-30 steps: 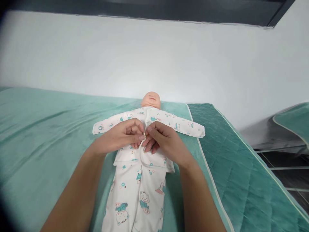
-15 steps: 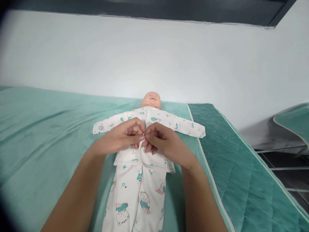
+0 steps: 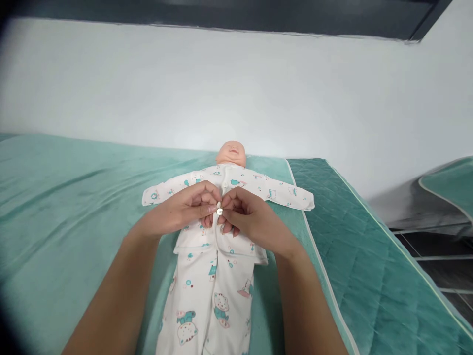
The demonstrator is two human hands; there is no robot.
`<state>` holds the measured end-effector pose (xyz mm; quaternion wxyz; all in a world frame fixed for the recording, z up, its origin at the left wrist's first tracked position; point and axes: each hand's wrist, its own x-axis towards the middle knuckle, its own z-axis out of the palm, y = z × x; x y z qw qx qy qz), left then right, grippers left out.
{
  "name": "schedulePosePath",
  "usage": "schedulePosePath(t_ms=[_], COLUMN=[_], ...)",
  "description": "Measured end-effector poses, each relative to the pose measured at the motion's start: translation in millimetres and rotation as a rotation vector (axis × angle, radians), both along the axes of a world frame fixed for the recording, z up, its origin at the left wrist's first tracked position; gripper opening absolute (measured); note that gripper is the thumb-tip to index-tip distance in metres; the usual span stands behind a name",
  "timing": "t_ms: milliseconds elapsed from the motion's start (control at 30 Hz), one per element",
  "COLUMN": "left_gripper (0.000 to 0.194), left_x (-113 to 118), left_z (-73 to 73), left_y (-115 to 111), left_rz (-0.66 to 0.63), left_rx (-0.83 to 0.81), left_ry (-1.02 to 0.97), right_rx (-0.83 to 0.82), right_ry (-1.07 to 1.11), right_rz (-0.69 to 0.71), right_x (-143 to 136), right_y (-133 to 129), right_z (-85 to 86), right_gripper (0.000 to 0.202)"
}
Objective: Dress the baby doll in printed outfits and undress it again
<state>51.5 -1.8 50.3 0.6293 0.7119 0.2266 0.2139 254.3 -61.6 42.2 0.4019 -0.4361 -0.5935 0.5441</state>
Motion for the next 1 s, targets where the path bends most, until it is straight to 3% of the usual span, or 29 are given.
schedulePosePath(t_ms=[300, 500, 767, 1000], left_gripper=[0.012, 0.022, 0.014, 0.025], left_x=[-2.2, -6.3, -5.0, -6.0], left_z=[8.2, 10.7, 12.5, 11.3], left_y=[-4.8, -3.7, -3.4, -3.6], left_rz=[0.033, 0.06, 0.084, 0.069], left_rx=[0.004, 0.032, 0.075, 0.091], left_ry=[0.107, 0.203, 0.269, 0.256], right_rx=[-0.01, -0.012, 0.004, 0.009], right_ry=[-0.002, 0.008, -0.007, 0.009], right_rz=[-0.006, -0.006, -0.005, -0.013], right_x=[-1.3, 0.0, -0.8, 0.1], right_y=[0.4, -0.4, 0.5, -0.3], right_z=[-0.5, 0.0, -0.2, 0.7], right_gripper=[0.007, 0.008, 0.006, 0.007])
